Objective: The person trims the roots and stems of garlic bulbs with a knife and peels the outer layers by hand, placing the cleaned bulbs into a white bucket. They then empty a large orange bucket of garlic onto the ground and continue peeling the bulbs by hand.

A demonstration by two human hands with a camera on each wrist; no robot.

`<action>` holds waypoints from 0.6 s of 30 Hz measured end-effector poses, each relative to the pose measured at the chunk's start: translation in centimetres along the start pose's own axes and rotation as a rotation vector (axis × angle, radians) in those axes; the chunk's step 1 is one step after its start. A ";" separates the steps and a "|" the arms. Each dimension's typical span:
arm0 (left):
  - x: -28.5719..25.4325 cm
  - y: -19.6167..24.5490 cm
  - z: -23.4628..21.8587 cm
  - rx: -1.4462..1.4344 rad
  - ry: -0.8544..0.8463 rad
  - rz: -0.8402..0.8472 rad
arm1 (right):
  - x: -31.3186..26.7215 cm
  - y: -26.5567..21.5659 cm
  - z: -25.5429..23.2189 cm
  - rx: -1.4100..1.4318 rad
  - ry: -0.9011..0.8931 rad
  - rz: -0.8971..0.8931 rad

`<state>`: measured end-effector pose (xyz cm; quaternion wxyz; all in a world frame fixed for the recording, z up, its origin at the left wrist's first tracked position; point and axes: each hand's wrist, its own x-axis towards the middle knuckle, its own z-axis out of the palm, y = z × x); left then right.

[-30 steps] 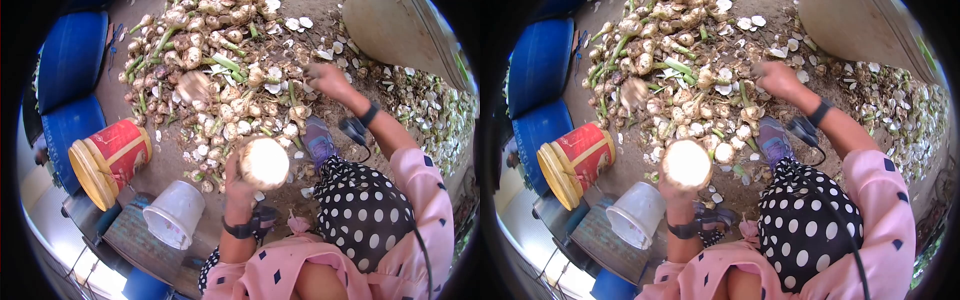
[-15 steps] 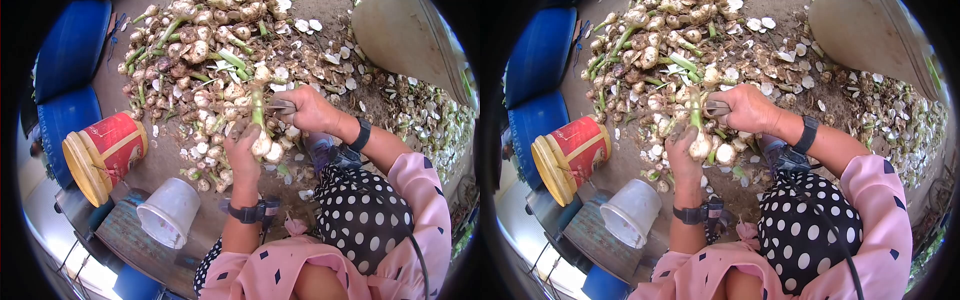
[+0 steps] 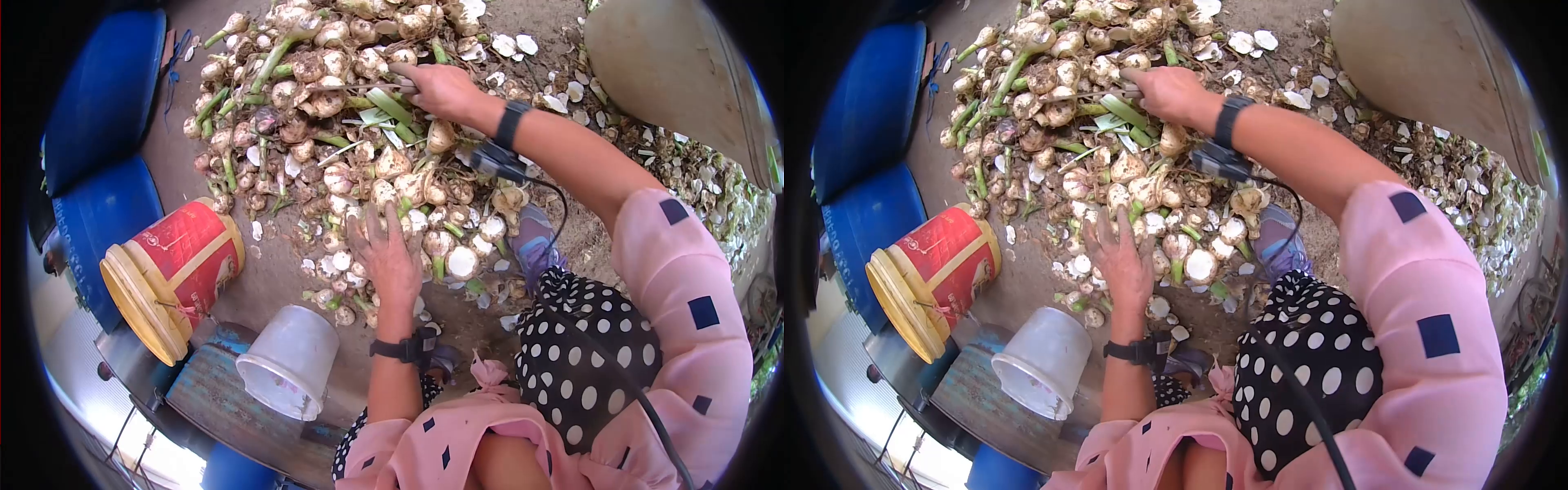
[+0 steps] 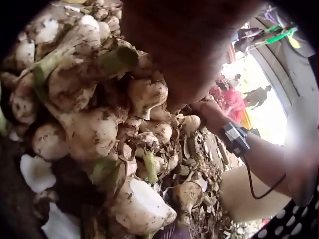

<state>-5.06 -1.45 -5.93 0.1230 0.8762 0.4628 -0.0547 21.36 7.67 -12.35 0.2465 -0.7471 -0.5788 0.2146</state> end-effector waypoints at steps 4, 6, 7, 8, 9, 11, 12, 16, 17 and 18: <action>1.1 0.7 -2.5 -0.050 -0.099 -0.015 | 0.8 0.7 0.5 0.216 -0.034 0.054; 1.7 1.2 -3.2 -0.303 0.069 -0.068 | -1.4 -1.6 -4.1 0.544 -0.226 0.232; 2.0 1.5 -3.6 -0.551 0.236 -0.117 | -3.4 -2.6 -5.3 0.733 -0.267 0.309; 2.2 2.1 -4.5 -0.543 0.238 -0.126 | -5.3 -3.1 -5.8 0.818 -0.263 0.209; 2.6 3.1 -5.6 -1.017 0.208 -0.227 | -7.3 -4.4 -6.8 0.892 -0.357 0.222; 2.8 3.8 -5.1 -1.903 0.169 -0.482 | -11.2 -5.8 -6.7 0.832 -0.320 -0.011; 2.7 3.8 -4.9 -1.898 0.179 -0.481 | -12.6 -6.6 -7.3 0.837 -0.355 -0.034; 0.3 2.7 -3.5 -2.140 -0.067 -0.526 | -14.3 -6.3 -8.6 0.393 -0.160 -0.256; 0.0 3.1 -3.5 -1.744 0.044 -0.410 | -14.4 -6.4 -9.1 0.291 -0.041 -0.284; -0.4 3.6 -3.7 -1.346 0.144 -0.296 | -14.5 -6.6 -9.5 0.291 -0.035 -0.282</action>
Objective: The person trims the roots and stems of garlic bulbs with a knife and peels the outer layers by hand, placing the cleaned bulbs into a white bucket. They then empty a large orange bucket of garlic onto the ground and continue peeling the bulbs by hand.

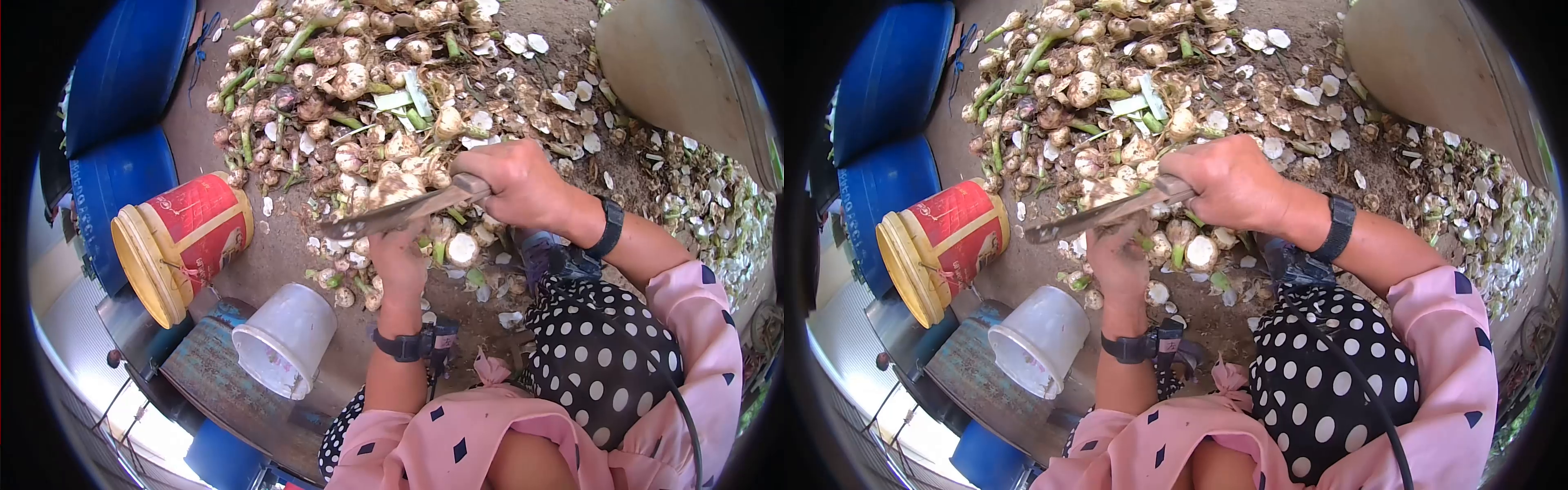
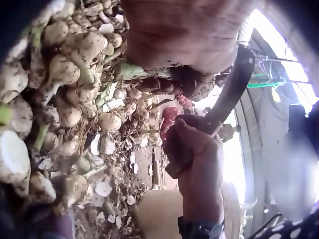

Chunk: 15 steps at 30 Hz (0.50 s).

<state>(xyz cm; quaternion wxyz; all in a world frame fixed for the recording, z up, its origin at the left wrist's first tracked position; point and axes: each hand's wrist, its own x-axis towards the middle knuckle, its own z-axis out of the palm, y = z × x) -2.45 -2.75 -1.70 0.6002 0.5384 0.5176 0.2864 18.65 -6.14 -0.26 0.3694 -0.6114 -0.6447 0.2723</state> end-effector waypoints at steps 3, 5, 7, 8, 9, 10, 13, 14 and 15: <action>-1.1 0.9 0.3 0.650 -0.090 0.272 | -0.2 -0.5 0.1 -0.080 -0.008 -0.072; -1.1 0.9 0.2 0.707 -0.123 0.320 | -0.4 -0.5 0.0 -0.083 -0.031 -0.066; -1.1 -0.2 -0.5 0.729 -0.148 0.429 | -0.6 -0.3 -0.2 -0.090 -0.054 -0.061; -1.3 -0.7 -0.7 0.748 -0.172 0.536 | -0.8 -0.2 -0.3 -0.101 -0.045 -0.076; -1.6 -1.1 -0.8 0.747 -0.176 0.535 | -0.9 0.0 -0.2 -0.112 -0.038 -0.091; -1.8 -1.5 -0.9 0.506 -0.198 0.421 | -1.1 0.6 -0.1 -0.114 -0.036 -0.088; -3.2 1.9 0.4 -0.262 -0.212 0.056 | -1.6 3.6 1.0 -0.239 -0.007 -0.017; -3.4 3.4 1.0 -0.784 -0.207 -0.199 | -1.9 7.4 1.6 -0.260 -0.230 0.300; -3.5 3.8 0.4 -0.640 -0.341 -0.117 | -2.3 7.5 -0.4 0.077 -0.177 0.559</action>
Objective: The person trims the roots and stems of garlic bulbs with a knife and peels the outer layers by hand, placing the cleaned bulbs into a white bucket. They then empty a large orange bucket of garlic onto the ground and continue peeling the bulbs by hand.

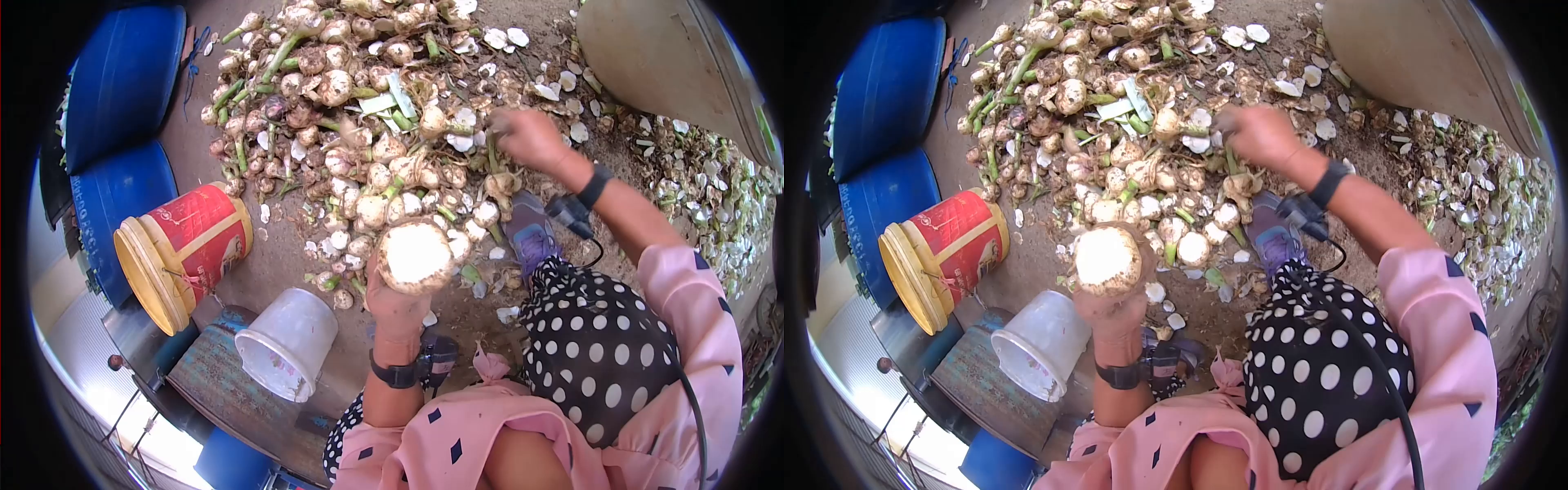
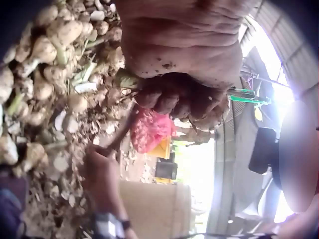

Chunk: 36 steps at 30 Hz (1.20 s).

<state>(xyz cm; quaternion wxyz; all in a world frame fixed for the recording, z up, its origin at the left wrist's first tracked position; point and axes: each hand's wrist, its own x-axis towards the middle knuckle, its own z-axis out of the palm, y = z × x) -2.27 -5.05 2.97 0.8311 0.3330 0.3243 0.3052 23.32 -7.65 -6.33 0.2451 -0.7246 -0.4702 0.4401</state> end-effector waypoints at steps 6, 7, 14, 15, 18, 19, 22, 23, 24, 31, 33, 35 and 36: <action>4.7 0.9 1.0 1.479 0.040 0.467 | -1.6 -4.8 0.8 1.216 -0.391 0.082; 4.9 0.5 1.4 1.492 0.262 0.637 | -1.7 -5.0 0.5 1.216 -0.385 0.079; 4.3 -1.4 0.4 0.189 0.509 -0.132 | -2.4 -6.6 1.8 0.475 -0.174 -0.197; 4.3 -1.4 0.4 0.186 0.477 -0.090 | -2.3 -6.9 1.3 0.290 -0.112 -0.208; 3.4 -0.5 -0.1 0.050 0.358 0.059 | -0.5 -5.2 1.1 0.005 -0.093 -0.196; 2.7 0.1 0.1 -0.028 0.222 0.184 | 0.2 -3.5 1.4 -0.084 -0.145 -0.165; 2.6 2.0 -0.2 0.526 0.318 0.301 | 2.1 0.0 1.1 -0.044 0.065 -0.144; 2.9 2.0 -1.6 0.949 0.287 0.323 | 2.8 -0.4 0.8 0.025 0.187 -0.147; 3.6 1.0 -2.9 1.369 0.197 0.434 | 4.4 0.3 0.6 -0.042 0.306 -0.180; 4.9 -5.6 -5.7 1.977 -0.235 0.017 | 17.5 1.9 0.6 0.062 0.242 -0.106; 4.6 -5.3 -5.8 1.929 -0.245 -0.018 | 18.1 1.0 0.1 0.184 0.273 -0.064; 4.7 -5.1 -5.7 1.949 -0.254 -0.030 | 18.2 2.0 -0.1 0.404 0.262 0.002; 4.7 -4.5 -5.4 1.797 -0.185 -0.008 | 16.9 0.9 -0.6 0.402 0.270 -0.011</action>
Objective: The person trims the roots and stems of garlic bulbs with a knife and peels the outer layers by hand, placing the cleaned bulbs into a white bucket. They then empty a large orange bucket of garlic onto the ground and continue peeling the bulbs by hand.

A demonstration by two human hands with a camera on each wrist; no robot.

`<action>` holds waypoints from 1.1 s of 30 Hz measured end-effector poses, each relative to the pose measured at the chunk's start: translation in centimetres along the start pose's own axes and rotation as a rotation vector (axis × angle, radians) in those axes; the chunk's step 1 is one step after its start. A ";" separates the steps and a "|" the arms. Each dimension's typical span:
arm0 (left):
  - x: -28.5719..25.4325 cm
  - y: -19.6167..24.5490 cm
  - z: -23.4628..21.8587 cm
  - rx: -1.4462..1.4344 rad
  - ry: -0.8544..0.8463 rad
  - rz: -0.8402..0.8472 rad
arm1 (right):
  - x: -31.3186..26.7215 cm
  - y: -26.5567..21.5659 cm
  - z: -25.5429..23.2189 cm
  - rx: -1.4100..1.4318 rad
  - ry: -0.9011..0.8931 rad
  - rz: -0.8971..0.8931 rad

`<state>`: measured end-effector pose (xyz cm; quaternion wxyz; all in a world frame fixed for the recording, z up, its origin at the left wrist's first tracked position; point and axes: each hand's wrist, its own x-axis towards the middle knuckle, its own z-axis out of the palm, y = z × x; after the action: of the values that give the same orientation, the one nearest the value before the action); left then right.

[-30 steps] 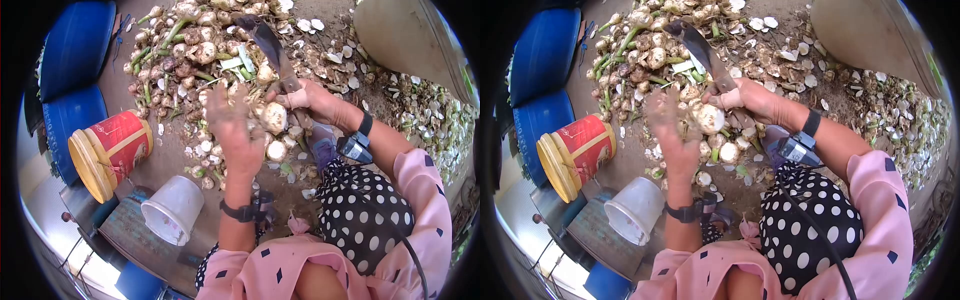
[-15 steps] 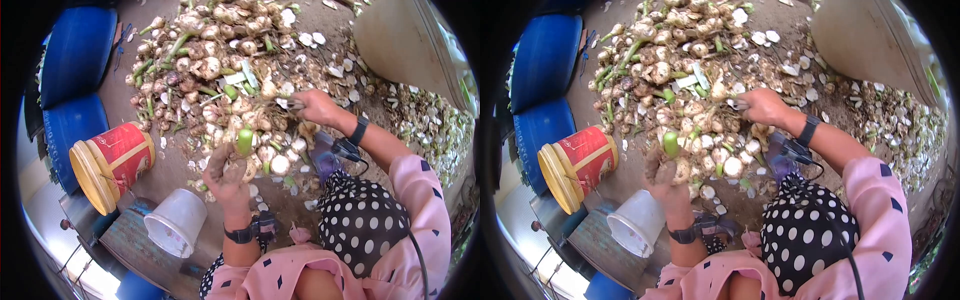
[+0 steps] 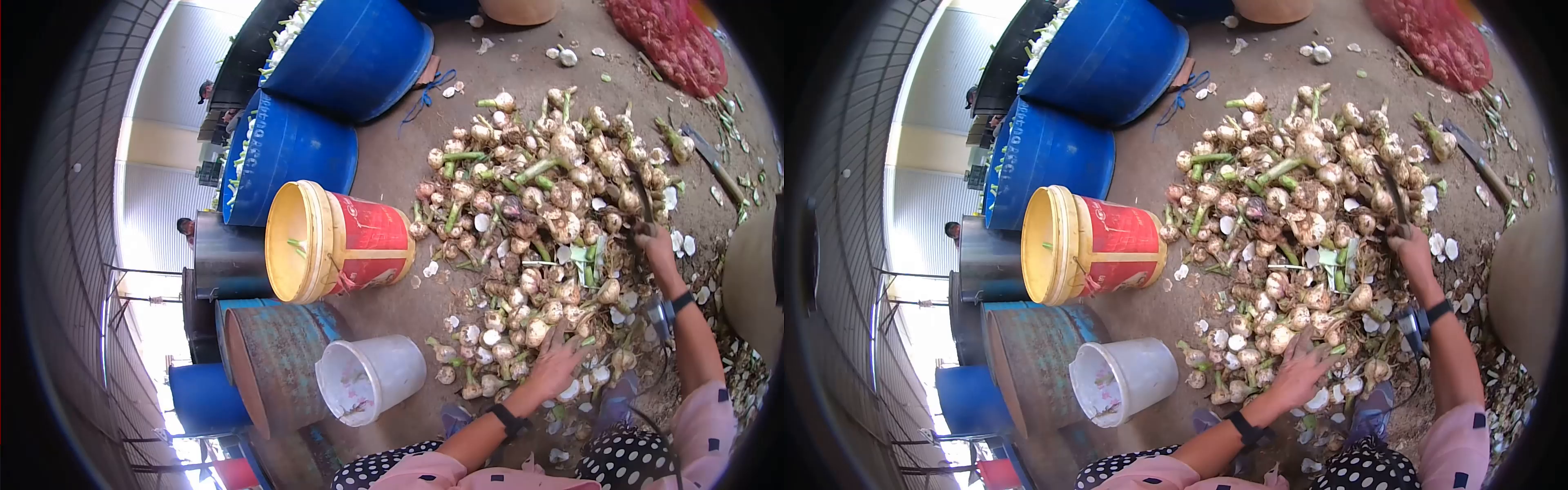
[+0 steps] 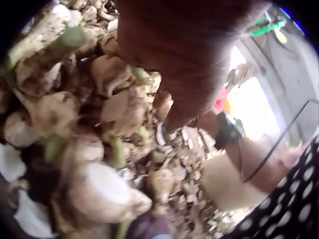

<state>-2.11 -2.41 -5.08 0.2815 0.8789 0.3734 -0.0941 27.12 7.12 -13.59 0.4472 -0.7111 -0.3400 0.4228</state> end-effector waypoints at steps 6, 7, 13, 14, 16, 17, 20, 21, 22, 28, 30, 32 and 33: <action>2.4 1.4 -2.4 -1.703 0.363 -0.368 | -14.0 -6.6 -1.0 0.394 -0.334 0.241; 2.7 1.5 -3.0 -1.780 0.291 -0.440 | -15.4 -5.5 -1.0 0.216 -0.507 0.184; 0.1 2.2 -2.8 -2.324 0.262 -0.553 | -19.9 -4.3 0.7 -0.042 -0.712 -0.371; -0.5 2.2 -3.1 -2.040 0.354 -0.408 | -19.9 -5.4 0.4 -0.115 -0.515 -0.474; -2.1 -0.1 -0.3 -1.341 0.363 -0.191 | -19.8 -7.2 -0.6 -0.349 -0.306 -0.483; -2.2 0.6 -0.2 -1.418 0.497 -0.254 | -19.8 -7.4 -0.7 -0.356 -0.301 -0.467; -2.8 1.9 -1.4 -0.455 0.468 -0.037 | -19.9 -7.5 -0.3 -0.493 -0.226 -0.606; -2.8 1.9 -1.3 -0.458 0.461 -0.037 | -20.0 -7.5 -0.2 -0.493 -0.226 -0.599; -2.8 1.8 -1.2 -0.555 0.433 -0.044 | -20.1 -7.6 -0.2 -0.529 -0.239 -0.590; -3.3 1.4 -1.2 -0.947 0.318 -0.041 | -20.0 -6.9 0.1 -0.580 -0.271 -0.599; -3.6 1.3 -1.2 -1.331 0.264 -0.155 | -19.5 -6.5 0.1 -0.583 -0.270 -0.627; -4.1 1.1 -1.9 -1.677 0.078 -0.152 | -18.3 -4.3 -0.3 -0.583 -0.269 -0.660; -4.9 1.1 -0.1 -1.594 0.387 -0.366 | -16.8 -1.4 -1.1 -0.726 -0.226 -0.563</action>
<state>-4.73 -5.91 -2.69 0.7295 0.3432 0.5062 0.3061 21.05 -7.21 -6.99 0.2268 -0.6512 -0.6920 0.2137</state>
